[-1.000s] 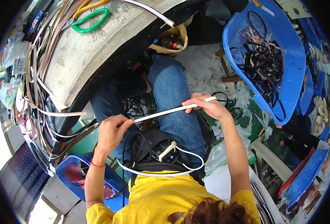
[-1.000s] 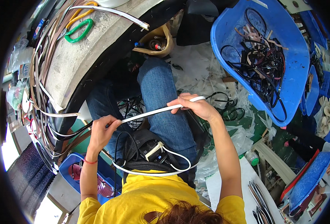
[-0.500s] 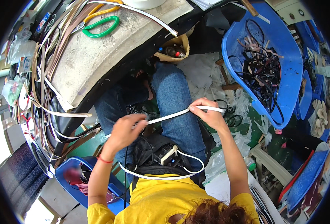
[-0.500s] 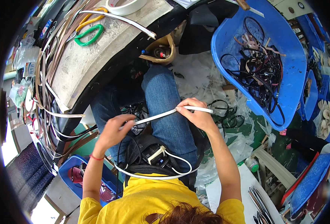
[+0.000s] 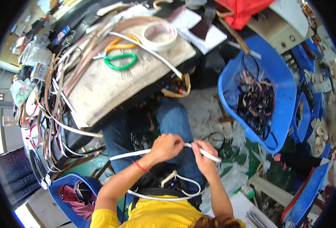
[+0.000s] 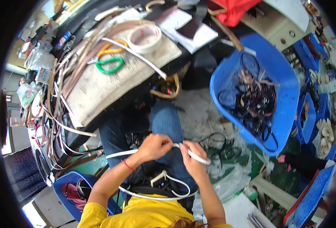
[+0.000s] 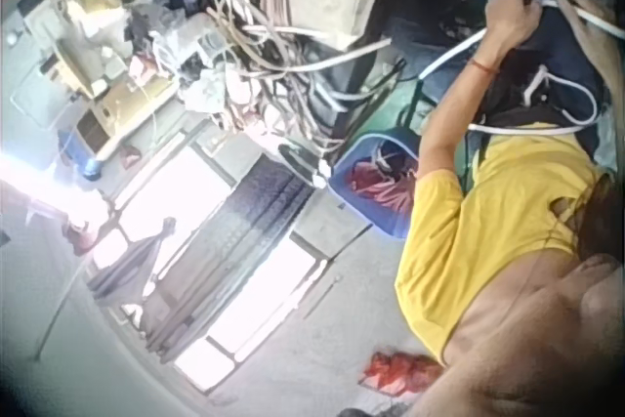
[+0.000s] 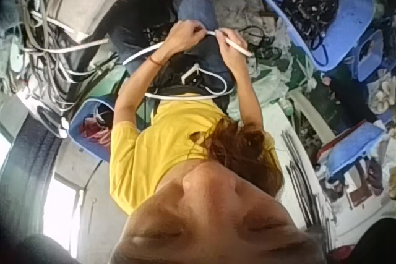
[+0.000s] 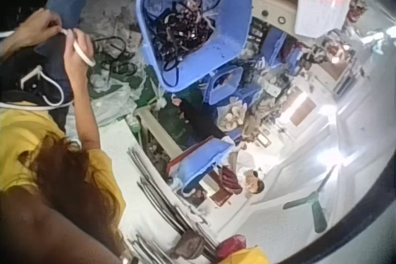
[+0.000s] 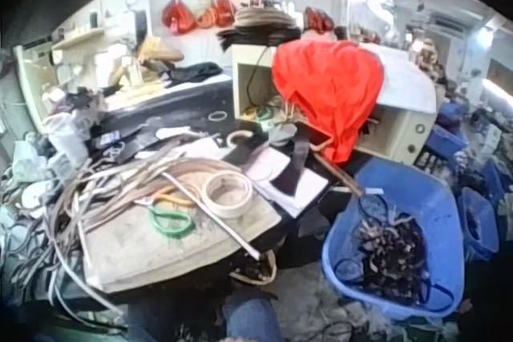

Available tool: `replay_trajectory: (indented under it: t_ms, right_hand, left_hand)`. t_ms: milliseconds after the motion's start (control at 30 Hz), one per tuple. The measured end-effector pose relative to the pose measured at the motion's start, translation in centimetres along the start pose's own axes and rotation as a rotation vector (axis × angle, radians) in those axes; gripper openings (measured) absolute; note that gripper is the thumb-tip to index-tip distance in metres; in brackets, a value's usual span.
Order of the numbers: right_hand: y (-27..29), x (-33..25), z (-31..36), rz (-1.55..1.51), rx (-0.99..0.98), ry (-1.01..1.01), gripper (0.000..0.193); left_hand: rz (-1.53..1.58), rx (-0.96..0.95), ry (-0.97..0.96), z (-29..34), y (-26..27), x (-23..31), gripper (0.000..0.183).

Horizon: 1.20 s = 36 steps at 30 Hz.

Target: The recorder is sorting and organizing bundles of black straps, using white tape to secure them.

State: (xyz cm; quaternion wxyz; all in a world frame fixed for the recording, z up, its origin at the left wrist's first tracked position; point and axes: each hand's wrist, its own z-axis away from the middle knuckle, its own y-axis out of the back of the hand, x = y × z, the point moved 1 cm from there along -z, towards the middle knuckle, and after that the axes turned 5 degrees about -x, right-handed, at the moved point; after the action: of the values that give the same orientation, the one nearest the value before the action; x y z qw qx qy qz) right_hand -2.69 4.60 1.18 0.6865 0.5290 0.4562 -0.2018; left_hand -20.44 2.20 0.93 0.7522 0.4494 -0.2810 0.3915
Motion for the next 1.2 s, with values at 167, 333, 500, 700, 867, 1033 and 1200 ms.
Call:
replay_trajectory:
  t_ms: [167,333,500,700,867,1033,1200]
  right_hand:
    - [-0.3,-3.2,2.5,0.120,-0.090,0.285,0.015]
    - [4.8,-5.5,3.0,0.055,0.033,-0.124,0.031]
    - [10.1,20.3,19.5,0.865,-0.644,-0.630,0.062]
    - [7.3,11.0,16.3,0.521,-0.401,-0.690,0.048]
    - [4.4,2.7,3.5,0.229,0.086,-0.055,0.029]
    - [6.0,-9.1,-6.5,-0.172,0.293,0.181,0.023]
    - [6.8,-10.4,-8.4,-0.689,0.041,0.232,0.019]
  left_hand:
    - [-0.060,0.147,0.108,-0.4,-1.7,0.2,0.021]
    - [0.006,0.178,-0.007,0.4,-0.2,-0.2,0.027]
    - [-0.384,0.538,-0.677,-2.1,7.0,5.9,0.030]
    - [-0.787,0.968,-0.396,-10.6,19.2,7.3,0.035]
    - [-0.498,0.744,-0.360,-9.8,19.4,10.3,0.018]
    - [0.016,0.459,-0.520,-2.3,13.3,15.2,0.017]
    - [0.261,0.239,-0.570,1.1,9.5,13.2,0.022]
